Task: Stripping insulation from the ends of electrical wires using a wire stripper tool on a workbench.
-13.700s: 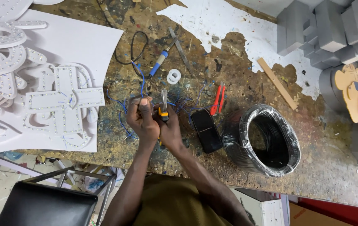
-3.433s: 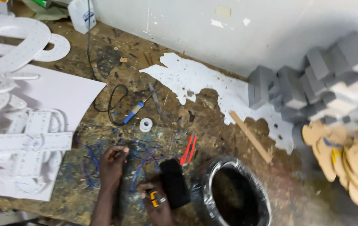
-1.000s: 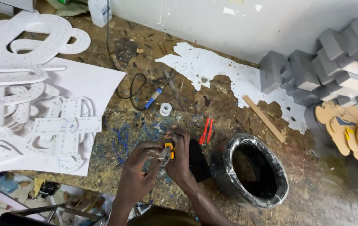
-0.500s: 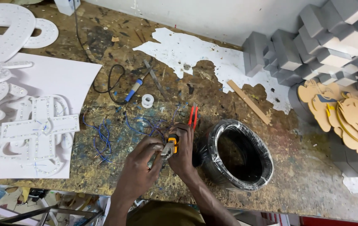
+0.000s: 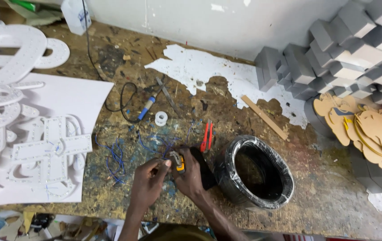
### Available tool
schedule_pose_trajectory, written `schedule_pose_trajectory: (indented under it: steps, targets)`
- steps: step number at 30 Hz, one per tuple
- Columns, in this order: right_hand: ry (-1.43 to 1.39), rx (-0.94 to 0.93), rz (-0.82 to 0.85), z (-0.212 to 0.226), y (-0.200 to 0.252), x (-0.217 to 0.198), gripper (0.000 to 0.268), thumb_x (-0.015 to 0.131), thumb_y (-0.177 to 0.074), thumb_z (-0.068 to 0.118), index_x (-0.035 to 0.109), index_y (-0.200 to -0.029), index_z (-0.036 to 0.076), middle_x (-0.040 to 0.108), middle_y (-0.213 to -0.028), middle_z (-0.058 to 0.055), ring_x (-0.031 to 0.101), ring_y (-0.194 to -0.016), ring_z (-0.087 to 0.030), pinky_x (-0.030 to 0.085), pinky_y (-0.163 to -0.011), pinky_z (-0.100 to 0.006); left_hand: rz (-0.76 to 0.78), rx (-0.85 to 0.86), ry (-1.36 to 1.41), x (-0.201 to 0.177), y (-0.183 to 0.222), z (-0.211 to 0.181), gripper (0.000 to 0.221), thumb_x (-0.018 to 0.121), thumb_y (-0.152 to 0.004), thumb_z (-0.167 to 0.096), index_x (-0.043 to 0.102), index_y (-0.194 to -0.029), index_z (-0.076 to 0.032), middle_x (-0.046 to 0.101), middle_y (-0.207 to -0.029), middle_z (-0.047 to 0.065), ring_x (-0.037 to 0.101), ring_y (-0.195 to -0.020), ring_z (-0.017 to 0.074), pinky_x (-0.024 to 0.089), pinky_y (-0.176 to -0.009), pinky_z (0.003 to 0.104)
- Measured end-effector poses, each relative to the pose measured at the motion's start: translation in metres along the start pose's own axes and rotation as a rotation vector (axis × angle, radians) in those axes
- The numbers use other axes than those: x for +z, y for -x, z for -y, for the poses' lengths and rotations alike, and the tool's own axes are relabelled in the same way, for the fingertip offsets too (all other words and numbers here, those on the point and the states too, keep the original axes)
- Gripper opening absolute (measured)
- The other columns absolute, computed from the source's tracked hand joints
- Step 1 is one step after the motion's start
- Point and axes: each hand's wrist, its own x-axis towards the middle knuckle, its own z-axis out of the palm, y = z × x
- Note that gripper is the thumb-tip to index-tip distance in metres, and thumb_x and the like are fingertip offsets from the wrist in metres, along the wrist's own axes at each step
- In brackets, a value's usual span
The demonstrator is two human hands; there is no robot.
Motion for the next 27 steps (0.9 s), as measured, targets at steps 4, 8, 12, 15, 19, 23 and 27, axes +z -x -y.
schedule_pose_trajectory:
  steps: [4, 8, 12, 15, 19, 23, 27]
  targets:
    - [-0.229, 0.191, 0.087, 0.042, -0.009, 0.011, 0.025, 0.062, -0.114, 0.023, 0.063, -0.136, 0.009, 0.079, -0.11, -0.013, 0.074, -0.085, -0.025, 0.057, -0.069, -0.043, -0.164, -0.087, 0.219, -0.004, -0.01, -0.004, 0.035, 0.072, -0.105, -0.033, 0.089, -0.116, -0.005, 0.09, -0.108, 0.013, 0.086, -0.094, 0.0274, 0.079, -0.088, 0.042]
    - [-0.438, 0.368, 0.137, 0.056, -0.016, 0.022, 0.046, 0.07, -0.106, 0.028, 0.068, -0.149, 0.011, 0.079, -0.136, -0.012, 0.074, -0.124, -0.03, 0.06, -0.102, -0.047, -0.164, 0.148, 0.584, -0.014, -0.028, 0.025, 0.019, 0.082, -0.101, -0.015, 0.085, -0.109, 0.001, 0.087, -0.115, 0.021, 0.084, -0.096, 0.0331, 0.077, -0.08, 0.045]
    - [-0.568, 0.462, 0.161, 0.054, -0.011, 0.039, 0.026, 0.071, -0.102, 0.01, 0.074, -0.128, 0.009, 0.079, -0.116, -0.008, 0.074, -0.11, -0.023, 0.06, -0.093, -0.04, -0.081, 0.344, 0.731, -0.02, -0.036, 0.036, 0.025, 0.082, -0.105, -0.022, 0.085, -0.108, 0.002, 0.087, -0.103, 0.022, 0.083, -0.078, 0.0263, 0.073, -0.069, 0.036]
    - [-0.539, 0.467, 0.214, 0.05, -0.012, 0.047, 0.058, 0.067, -0.103, 0.01, 0.063, -0.162, 0.011, 0.076, -0.151, -0.007, 0.069, -0.147, -0.028, 0.059, -0.115, -0.043, 0.054, 0.431, 0.875, -0.03, -0.037, 0.031, 0.038, 0.073, -0.113, -0.032, 0.08, -0.102, 0.004, 0.08, -0.091, 0.021, 0.077, -0.081, 0.0336, 0.066, -0.072, 0.046]
    - [-0.481, 0.402, 0.194, 0.052, -0.017, 0.067, 0.046, 0.067, -0.105, 0.007, 0.069, -0.15, 0.009, 0.077, -0.118, -0.004, 0.074, -0.114, -0.019, 0.057, -0.096, -0.039, -0.109, 0.327, 0.693, -0.039, -0.033, 0.053, 0.041, 0.069, -0.112, -0.036, 0.079, -0.118, 0.003, 0.073, -0.084, 0.013, 0.076, -0.081, 0.0318, 0.069, -0.079, 0.051]
    - [-0.541, 0.492, 0.247, 0.058, -0.018, 0.09, 0.027, 0.067, -0.107, 0.014, 0.067, -0.134, 0.013, 0.077, -0.128, -0.009, 0.076, -0.128, -0.03, 0.061, -0.112, -0.046, -0.118, 0.472, 0.879, -0.05, -0.025, 0.045, 0.029, 0.06, -0.119, -0.026, 0.067, -0.1, -0.005, 0.049, -0.071, 0.006, 0.053, -0.065, 0.0218, 0.052, -0.069, 0.045]
    - [-0.613, 0.521, 0.224, 0.045, -0.017, 0.121, 0.018, 0.073, -0.106, 0.012, 0.076, -0.123, 0.009, 0.079, -0.109, -0.01, 0.076, -0.102, -0.024, 0.057, -0.091, -0.041, -0.283, 0.443, 0.947, -0.062, -0.024, 0.031, 0.039, 0.064, -0.116, -0.018, 0.047, -0.082, -0.01, 0.036, -0.066, 0.003, 0.044, -0.056, 0.0172, 0.043, -0.06, 0.038]
